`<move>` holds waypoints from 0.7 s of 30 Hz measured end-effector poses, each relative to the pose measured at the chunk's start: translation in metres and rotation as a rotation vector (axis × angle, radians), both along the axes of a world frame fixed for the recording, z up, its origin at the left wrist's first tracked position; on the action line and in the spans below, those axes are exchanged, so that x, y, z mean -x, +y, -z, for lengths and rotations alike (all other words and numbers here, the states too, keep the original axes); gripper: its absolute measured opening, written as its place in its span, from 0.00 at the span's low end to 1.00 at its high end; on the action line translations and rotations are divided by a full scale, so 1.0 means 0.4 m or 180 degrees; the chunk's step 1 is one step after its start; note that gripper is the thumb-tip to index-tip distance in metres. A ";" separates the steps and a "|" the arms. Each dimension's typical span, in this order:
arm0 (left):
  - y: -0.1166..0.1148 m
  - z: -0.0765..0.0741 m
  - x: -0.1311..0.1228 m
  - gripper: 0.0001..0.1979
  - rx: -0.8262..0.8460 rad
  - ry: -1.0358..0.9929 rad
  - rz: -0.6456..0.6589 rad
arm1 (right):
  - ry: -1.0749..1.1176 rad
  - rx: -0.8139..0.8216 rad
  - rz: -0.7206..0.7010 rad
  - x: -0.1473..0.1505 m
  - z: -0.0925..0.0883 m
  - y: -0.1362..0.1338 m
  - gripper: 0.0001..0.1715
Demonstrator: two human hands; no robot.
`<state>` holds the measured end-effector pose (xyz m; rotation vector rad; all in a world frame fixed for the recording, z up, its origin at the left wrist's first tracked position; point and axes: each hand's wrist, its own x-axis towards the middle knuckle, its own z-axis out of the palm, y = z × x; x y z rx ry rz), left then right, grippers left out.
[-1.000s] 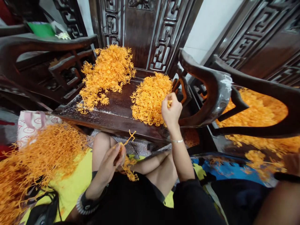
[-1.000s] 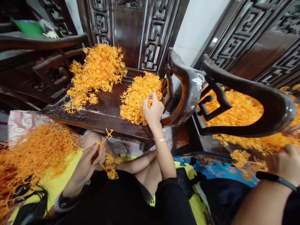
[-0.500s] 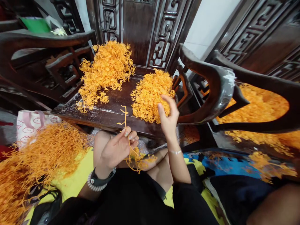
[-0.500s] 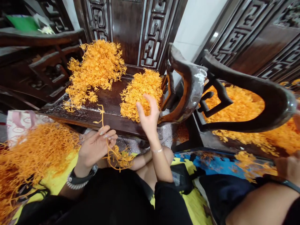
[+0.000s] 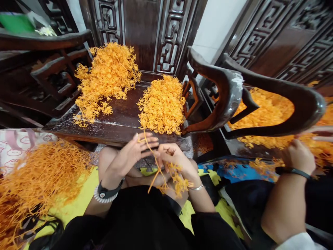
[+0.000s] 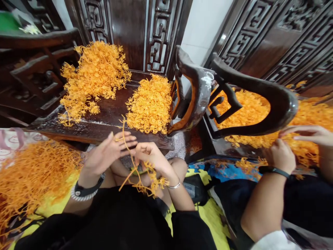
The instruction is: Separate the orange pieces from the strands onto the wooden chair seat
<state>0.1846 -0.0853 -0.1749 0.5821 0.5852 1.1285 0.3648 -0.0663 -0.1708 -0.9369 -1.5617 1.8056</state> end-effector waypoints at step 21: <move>-0.088 0.140 -0.043 0.33 -0.0884 0.0961 0.1336 | 0.1083 0.0861 0.0662 -0.008 0.005 -0.019 0.20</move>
